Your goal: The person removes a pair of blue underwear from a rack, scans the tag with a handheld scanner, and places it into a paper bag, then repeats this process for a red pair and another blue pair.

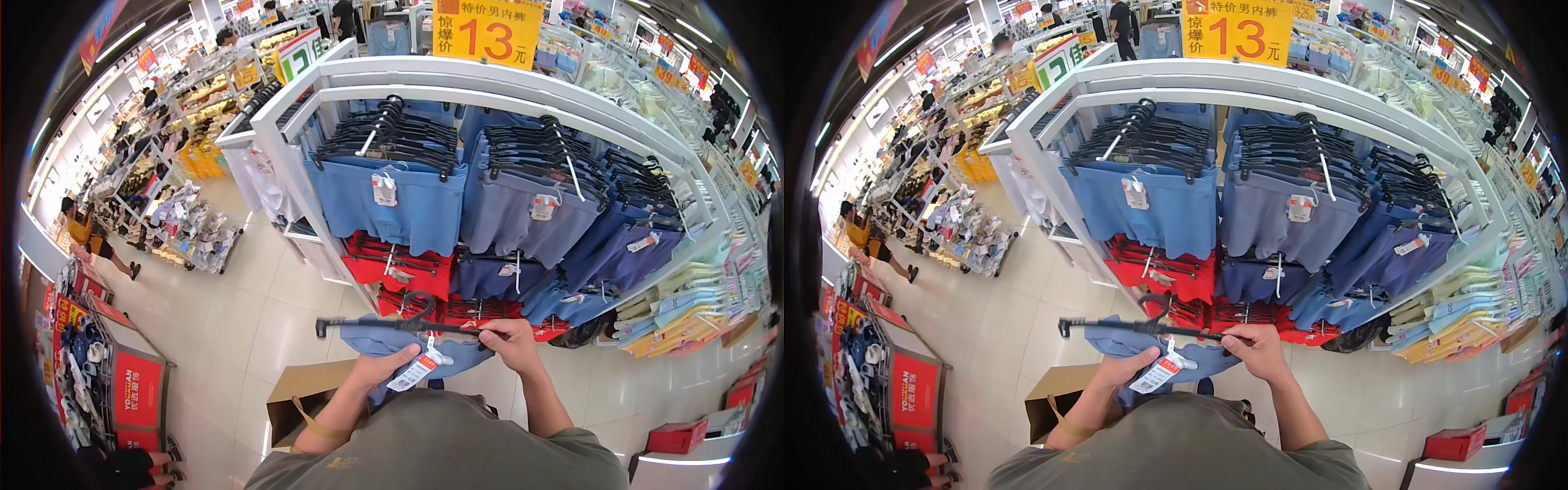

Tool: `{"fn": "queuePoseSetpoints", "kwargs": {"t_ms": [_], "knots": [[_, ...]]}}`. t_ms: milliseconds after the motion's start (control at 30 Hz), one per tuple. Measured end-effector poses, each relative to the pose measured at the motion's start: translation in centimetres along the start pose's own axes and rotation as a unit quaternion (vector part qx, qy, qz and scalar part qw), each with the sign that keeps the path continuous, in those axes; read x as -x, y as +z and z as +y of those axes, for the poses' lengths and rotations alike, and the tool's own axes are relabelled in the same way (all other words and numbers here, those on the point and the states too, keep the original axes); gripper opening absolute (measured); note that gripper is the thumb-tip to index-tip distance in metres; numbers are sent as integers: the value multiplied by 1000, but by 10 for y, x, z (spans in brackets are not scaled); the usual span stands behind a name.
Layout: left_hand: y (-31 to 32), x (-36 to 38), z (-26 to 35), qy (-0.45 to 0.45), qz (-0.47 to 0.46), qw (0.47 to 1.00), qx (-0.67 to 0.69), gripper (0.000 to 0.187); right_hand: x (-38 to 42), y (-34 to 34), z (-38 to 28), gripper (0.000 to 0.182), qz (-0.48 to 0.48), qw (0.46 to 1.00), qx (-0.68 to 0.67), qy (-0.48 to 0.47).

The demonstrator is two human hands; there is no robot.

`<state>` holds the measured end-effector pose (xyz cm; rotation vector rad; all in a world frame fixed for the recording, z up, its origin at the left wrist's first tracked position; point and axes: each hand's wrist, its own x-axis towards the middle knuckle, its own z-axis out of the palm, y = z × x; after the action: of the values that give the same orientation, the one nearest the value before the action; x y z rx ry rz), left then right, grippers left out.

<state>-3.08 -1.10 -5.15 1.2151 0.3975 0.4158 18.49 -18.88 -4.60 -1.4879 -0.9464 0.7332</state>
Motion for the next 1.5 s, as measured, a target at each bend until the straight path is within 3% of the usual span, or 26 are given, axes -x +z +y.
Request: {"fn": "queuePoseSetpoints", "kwargs": {"t_ms": [133,233,300,467,667,833,1033,1233,1300,1367,1433,1500], "knots": [[15,-10,-2,-8,-27,1000,-15,21,7,-18,7,19,69,991,-111,-13],[15,-18,-6,6,-48,998,-49,20,16,-40,11,18,124,989,-82,-8],[18,-24,-9,19,-64,997,-48,20,23,-67,20,19,151,988,7,-25],[24,-27,-8,19,-37,999,-32,19,42,-144,32,14,240,970,12,31],[31,-27,-2,21,-31,999,-25,21,12,-211,9,24,311,949,39,-45],[39,-19,3,42,-6,999,1,23,-48,-229,-16,23,287,952,50,-96],[28,-8,3,47,42,998,9,21,-77,-238,-10,21,235,966,76,-72],[28,0,20,70,97,992,32,21,-57,-206,18,22,357,934,11,-25],[22,-2,21,75,92,993,19,21,-47,-163,37,18,269,961,57,-25],[20,-7,23,64,56,996,-9,22,-45,-84,34,20,102,993,53,-40],[19,-12,25,65,19,997,-29,22,-42,-9,-8,32,-114,986,74,-93],[17,-19,22,82,-19,996,-38,23,-42,35,8,26,-197,964,53,-172]]}}
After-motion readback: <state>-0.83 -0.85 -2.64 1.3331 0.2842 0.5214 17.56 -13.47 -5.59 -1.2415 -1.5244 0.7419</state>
